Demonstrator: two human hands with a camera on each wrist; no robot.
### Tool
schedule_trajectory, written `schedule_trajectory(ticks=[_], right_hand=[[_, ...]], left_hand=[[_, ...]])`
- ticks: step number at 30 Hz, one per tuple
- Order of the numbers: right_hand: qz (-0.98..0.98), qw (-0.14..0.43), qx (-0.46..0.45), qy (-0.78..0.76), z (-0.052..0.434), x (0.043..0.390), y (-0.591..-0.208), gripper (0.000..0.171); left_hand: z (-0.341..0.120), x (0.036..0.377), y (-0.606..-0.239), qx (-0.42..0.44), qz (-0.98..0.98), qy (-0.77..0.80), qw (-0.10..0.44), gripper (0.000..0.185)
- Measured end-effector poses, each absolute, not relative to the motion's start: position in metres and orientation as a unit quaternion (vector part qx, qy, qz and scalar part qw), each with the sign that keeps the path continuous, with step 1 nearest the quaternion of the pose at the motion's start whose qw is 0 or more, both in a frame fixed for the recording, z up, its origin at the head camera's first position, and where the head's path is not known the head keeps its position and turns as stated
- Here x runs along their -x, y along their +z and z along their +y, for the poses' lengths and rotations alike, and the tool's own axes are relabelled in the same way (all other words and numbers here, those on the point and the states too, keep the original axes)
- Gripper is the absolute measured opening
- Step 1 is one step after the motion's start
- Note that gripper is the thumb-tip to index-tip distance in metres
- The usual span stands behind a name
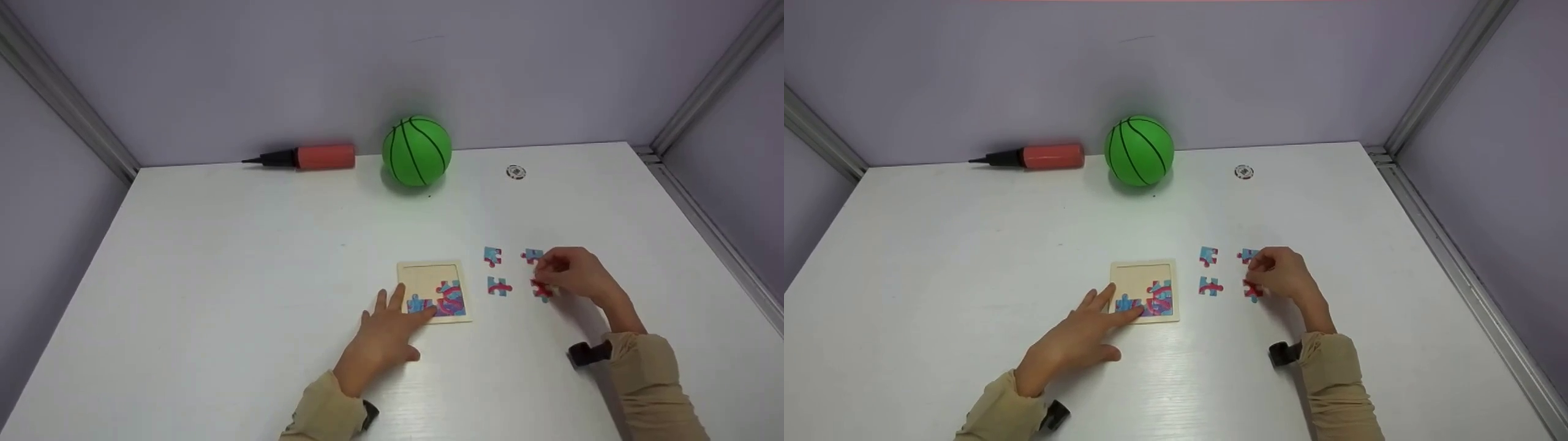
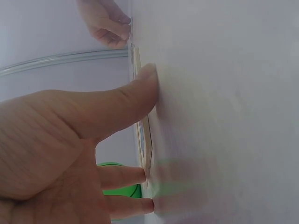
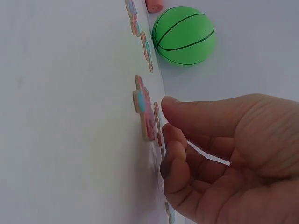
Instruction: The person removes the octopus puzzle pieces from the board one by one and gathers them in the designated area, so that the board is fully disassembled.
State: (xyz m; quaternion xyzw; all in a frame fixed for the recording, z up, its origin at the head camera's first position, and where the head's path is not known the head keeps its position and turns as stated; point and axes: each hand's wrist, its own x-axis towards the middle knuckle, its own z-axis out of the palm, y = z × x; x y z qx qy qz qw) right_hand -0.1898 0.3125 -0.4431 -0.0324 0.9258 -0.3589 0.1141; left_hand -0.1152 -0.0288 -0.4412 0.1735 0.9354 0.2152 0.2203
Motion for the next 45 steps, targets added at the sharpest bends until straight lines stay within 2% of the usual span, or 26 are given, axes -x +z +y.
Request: schedule_trajectory(ticks=[8, 24, 45], right_hand=[[0.896, 0.101, 0.06, -0.427, 0.276, 0.196, -0.434, 0.02], [0.877, 0.16, 0.135, -0.432, 0.195, 0.208, -0.448, 0.015], [0.905, 0.165, 0.162, -0.356, 0.181, 0.211, -0.447, 0.013]], left_hand=[[-0.028, 0.117, -0.441, -0.168, 0.937, 0.213, 0.22, 0.068], [-0.025, 0.119, -0.439, -0.178, 0.938, 0.195, 0.224, 0.068], [-0.028, 0.116, -0.441, -0.172, 0.939, 0.205, 0.216, 0.068]])
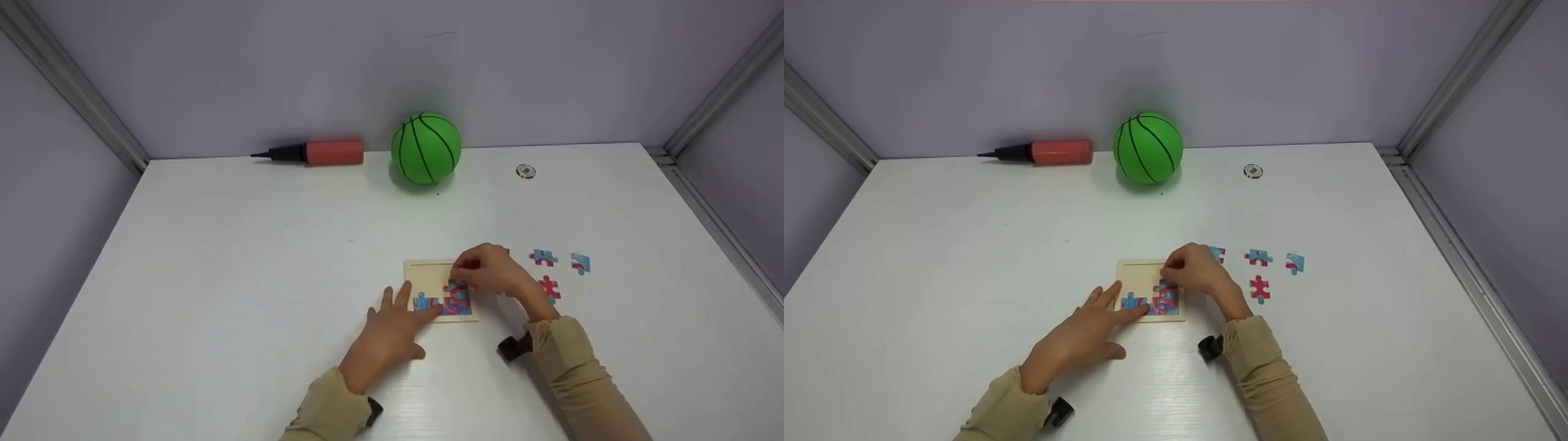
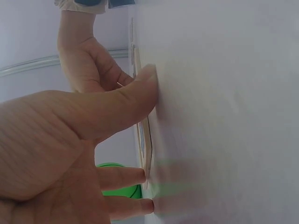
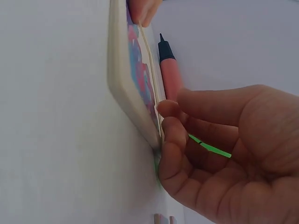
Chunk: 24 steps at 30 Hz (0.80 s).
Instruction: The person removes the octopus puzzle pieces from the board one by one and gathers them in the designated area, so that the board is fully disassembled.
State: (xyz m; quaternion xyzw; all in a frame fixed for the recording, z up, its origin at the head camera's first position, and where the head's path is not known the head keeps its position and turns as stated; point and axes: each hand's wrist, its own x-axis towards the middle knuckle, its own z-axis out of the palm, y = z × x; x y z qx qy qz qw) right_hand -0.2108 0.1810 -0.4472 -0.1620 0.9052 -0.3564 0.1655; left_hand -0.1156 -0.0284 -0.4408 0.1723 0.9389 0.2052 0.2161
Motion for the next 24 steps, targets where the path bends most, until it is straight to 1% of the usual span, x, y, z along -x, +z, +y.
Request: schedule_trajectory(ticks=[9, 20, 24], right_hand=[[0.91, 0.168, 0.159, -0.343, 0.1773, 0.2097, -0.4488, 0.015], [0.903, 0.168, 0.169, -0.358, 0.1792, 0.2088, -0.4461, 0.009], [0.89, 0.183, 0.192, -0.371, 0.1819, 0.2092, -0.4442, 0.006]], left_hand=[[-0.0289, 0.1164, -0.4415, -0.173, 0.938, 0.207, 0.218, 0.068], [-0.0287, 0.116, -0.4416, -0.17, 0.938, 0.209, 0.217, 0.067], [-0.0288, 0.1158, -0.4413, -0.173, 0.938, 0.208, 0.218, 0.067]])
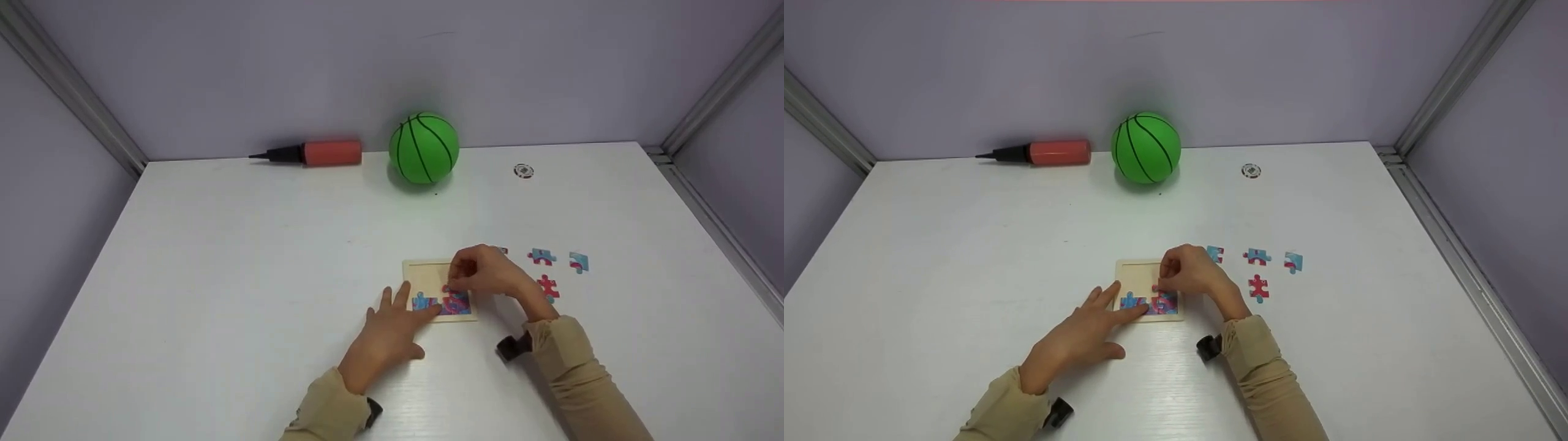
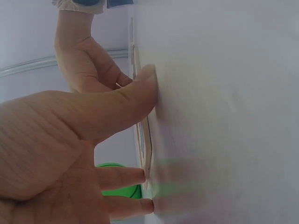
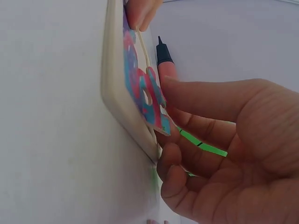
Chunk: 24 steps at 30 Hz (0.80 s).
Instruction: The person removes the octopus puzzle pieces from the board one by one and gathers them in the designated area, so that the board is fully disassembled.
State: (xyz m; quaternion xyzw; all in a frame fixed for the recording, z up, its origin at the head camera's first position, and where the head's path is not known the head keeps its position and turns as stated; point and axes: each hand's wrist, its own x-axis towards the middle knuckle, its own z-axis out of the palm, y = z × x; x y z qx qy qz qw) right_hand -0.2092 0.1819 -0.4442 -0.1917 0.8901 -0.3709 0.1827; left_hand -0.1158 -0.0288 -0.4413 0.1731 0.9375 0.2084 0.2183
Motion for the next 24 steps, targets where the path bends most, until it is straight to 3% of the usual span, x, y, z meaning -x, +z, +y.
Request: schedule_trajectory(ticks=[7, 16, 24], right_hand=[[0.858, 0.184, 0.215, -0.428, 0.193, 0.211, -0.439, 0.005], [0.829, 0.198, 0.173, -0.493, 0.208, 0.213, -0.432, 0.012], [0.845, 0.17, 0.132, -0.489, 0.248, 0.202, -0.425, 0.015]], left_hand=[[-0.029, 0.116, -0.44, -0.174, 0.937, 0.214, 0.216, 0.068], [-0.03, 0.114, -0.439, -0.173, 0.938, 0.216, 0.209, 0.068], [-0.029, 0.114, -0.44, -0.177, 0.941, 0.202, 0.205, 0.067]])
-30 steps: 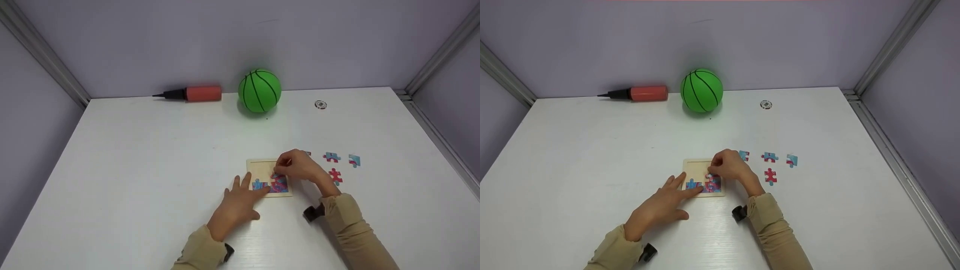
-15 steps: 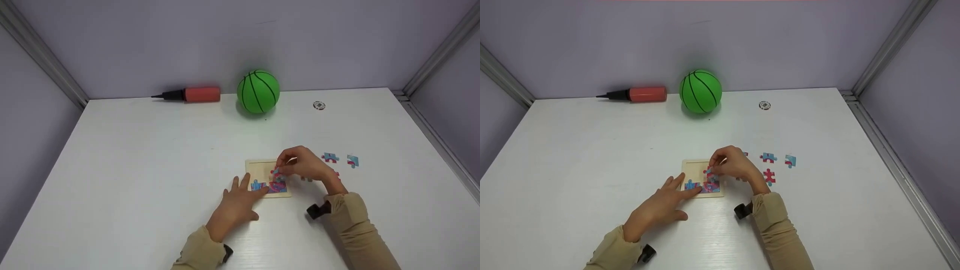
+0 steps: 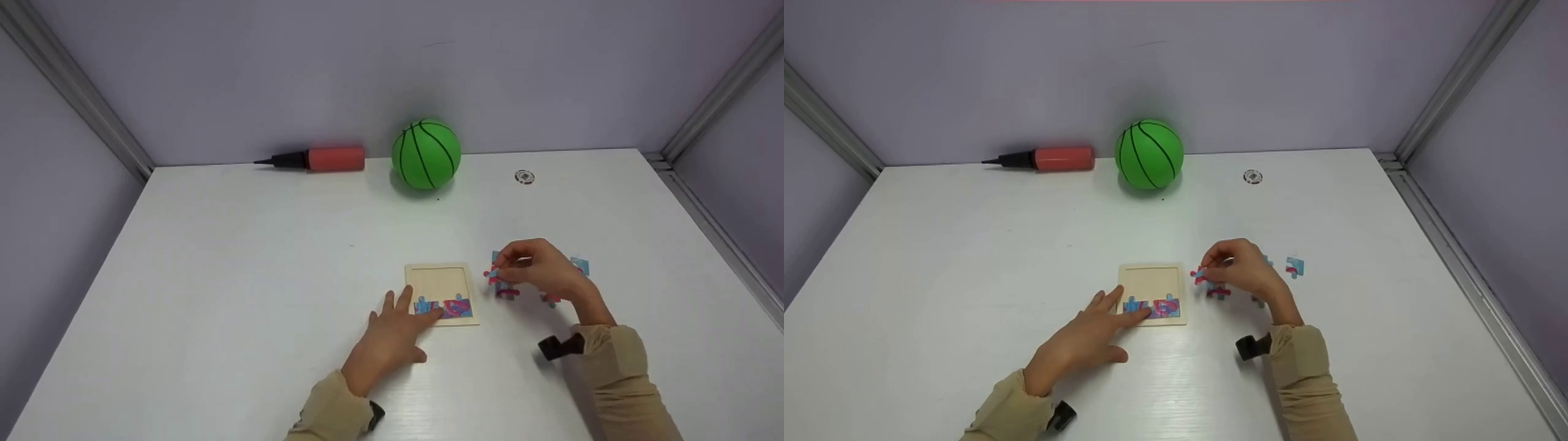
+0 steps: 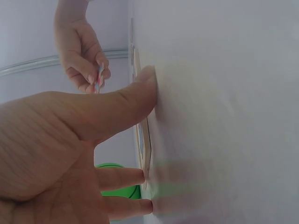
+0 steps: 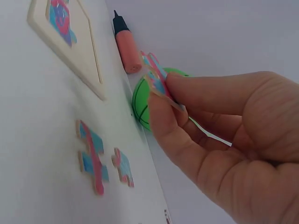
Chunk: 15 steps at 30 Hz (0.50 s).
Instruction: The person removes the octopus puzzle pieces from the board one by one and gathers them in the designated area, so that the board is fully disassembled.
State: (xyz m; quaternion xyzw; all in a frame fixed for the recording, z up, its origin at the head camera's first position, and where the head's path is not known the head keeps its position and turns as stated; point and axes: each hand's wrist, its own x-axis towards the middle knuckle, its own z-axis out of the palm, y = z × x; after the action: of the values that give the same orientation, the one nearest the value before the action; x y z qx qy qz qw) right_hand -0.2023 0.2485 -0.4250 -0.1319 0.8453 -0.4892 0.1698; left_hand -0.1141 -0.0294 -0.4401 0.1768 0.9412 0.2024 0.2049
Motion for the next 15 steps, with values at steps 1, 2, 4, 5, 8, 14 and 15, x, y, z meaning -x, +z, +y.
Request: schedule_trajectory(ticks=[1, 2, 4, 5, 8, 14, 15], right_hand=[[0.851, 0.163, 0.132, -0.481, 0.255, 0.2, -0.425, 0.015], [0.856, 0.157, 0.131, -0.475, 0.263, 0.198, -0.425, 0.016], [0.865, 0.145, 0.125, -0.464, 0.278, 0.194, -0.425, 0.016], [0.87, 0.14, 0.122, -0.458, 0.287, 0.193, -0.425, 0.017], [0.885, 0.124, 0.108, -0.436, 0.314, 0.189, -0.426, 0.017], [0.889, 0.142, 0.087, -0.426, 0.366, 0.183, -0.426, 0.02], [0.886, 0.151, 0.084, -0.429, 0.372, 0.182, -0.426, 0.021]], left_hand=[[-0.029, 0.114, -0.441, -0.177, 0.942, 0.2, 0.204, 0.067], [-0.029, 0.114, -0.441, -0.177, 0.942, 0.199, 0.204, 0.067], [-0.029, 0.114, -0.441, -0.178, 0.942, 0.198, 0.203, 0.067], [-0.029, 0.113, -0.441, -0.179, 0.943, 0.197, 0.202, 0.067], [-0.03, 0.113, -0.441, -0.179, 0.941, 0.202, 0.202, 0.067], [-0.031, 0.113, -0.44, -0.18, 0.934, 0.224, 0.213, 0.067], [-0.031, 0.113, -0.44, -0.182, 0.934, 0.225, 0.212, 0.067]])
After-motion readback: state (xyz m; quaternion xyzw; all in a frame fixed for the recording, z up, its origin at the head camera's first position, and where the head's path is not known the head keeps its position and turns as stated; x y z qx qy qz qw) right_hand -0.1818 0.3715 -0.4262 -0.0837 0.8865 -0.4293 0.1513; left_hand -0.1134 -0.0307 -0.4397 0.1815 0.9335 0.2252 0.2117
